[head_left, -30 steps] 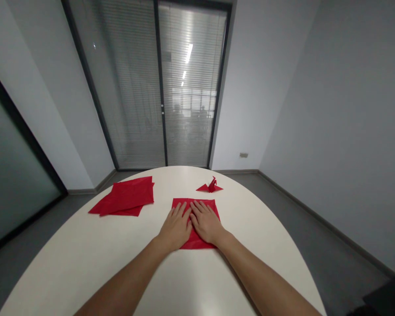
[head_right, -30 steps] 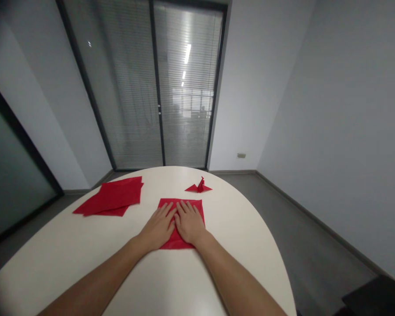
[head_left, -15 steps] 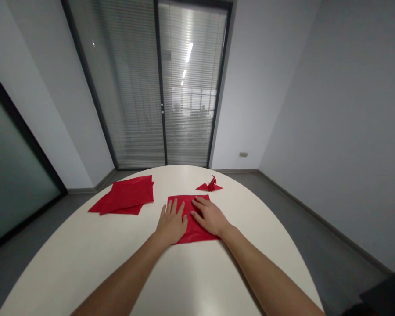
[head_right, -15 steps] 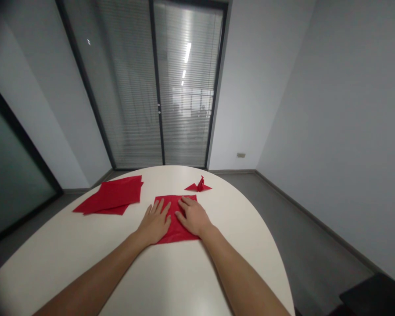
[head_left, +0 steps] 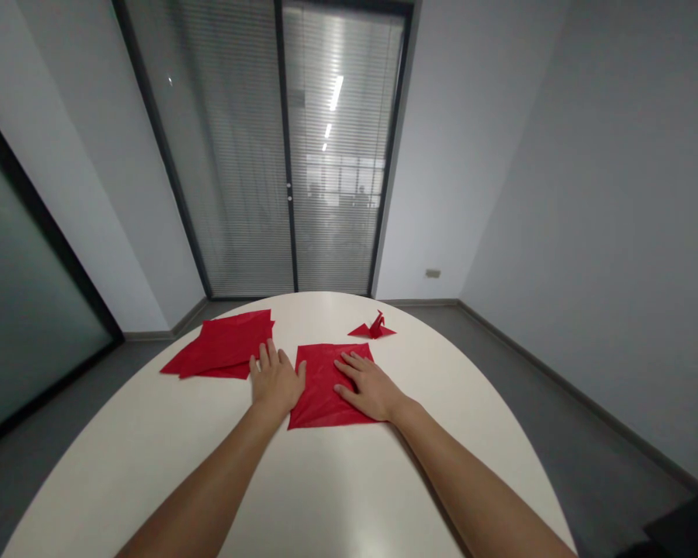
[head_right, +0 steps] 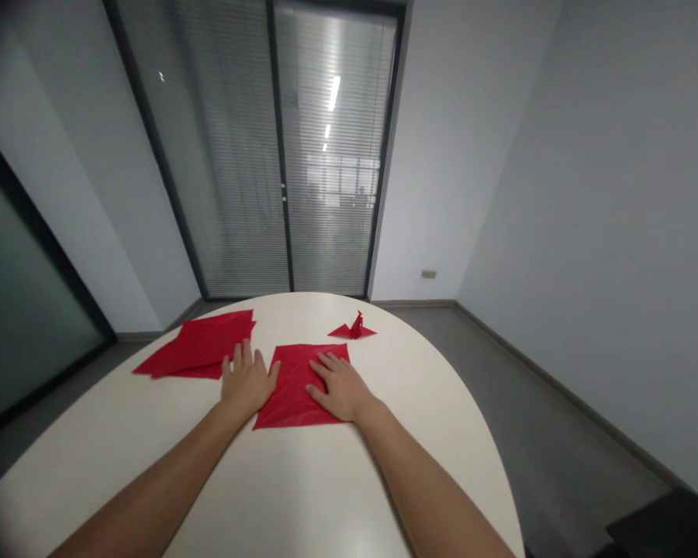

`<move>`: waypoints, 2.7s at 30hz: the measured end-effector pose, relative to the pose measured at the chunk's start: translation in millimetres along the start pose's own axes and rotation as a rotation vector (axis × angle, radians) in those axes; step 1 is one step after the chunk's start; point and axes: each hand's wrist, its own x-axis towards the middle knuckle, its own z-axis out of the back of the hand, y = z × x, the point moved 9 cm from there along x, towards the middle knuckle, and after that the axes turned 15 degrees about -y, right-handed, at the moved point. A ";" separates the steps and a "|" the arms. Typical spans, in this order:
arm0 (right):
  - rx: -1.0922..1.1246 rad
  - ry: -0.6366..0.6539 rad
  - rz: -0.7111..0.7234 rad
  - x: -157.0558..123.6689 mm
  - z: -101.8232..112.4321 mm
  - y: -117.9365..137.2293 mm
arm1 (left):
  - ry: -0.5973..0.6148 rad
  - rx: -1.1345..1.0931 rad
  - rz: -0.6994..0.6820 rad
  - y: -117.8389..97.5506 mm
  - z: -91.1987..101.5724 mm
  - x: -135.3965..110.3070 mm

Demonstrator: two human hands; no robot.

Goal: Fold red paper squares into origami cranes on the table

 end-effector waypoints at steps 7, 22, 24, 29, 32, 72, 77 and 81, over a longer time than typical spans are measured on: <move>-0.010 0.007 0.010 -0.4 0.8 1.6 | 0.199 0.094 0.008 12.6 7.4 0.5; -0.013 0.007 0.003 -1.1 -0.7 -1.1 | 0.412 0.038 0.064 46.8 36.1 22.5; -0.010 0.007 0.000 -1.3 -1.2 -1.3 | 0.262 -0.025 0.014 33.8 43.6 26.4; -0.013 0.044 -0.021 -3.7 -1.8 -0.9 | 0.167 -0.084 -0.037 29.7 12.6 21.3; -0.012 0.070 -0.044 -5.0 -3.3 -2.4 | 0.237 -0.085 0.056 49.8 -17.5 18.4; -0.038 0.093 -0.058 -4.7 -10.6 -4.2 | 0.279 -0.296 -0.414 -44.5 -10.2 -22.8; -0.029 0.066 -0.043 -4.6 -7.4 -2.2 | 0.082 -0.447 -0.470 -44.2 14.2 -14.3; -0.014 0.005 -0.030 -2.6 -4.4 -4.7 | 0.110 -0.622 -0.565 -51.9 18.6 -19.4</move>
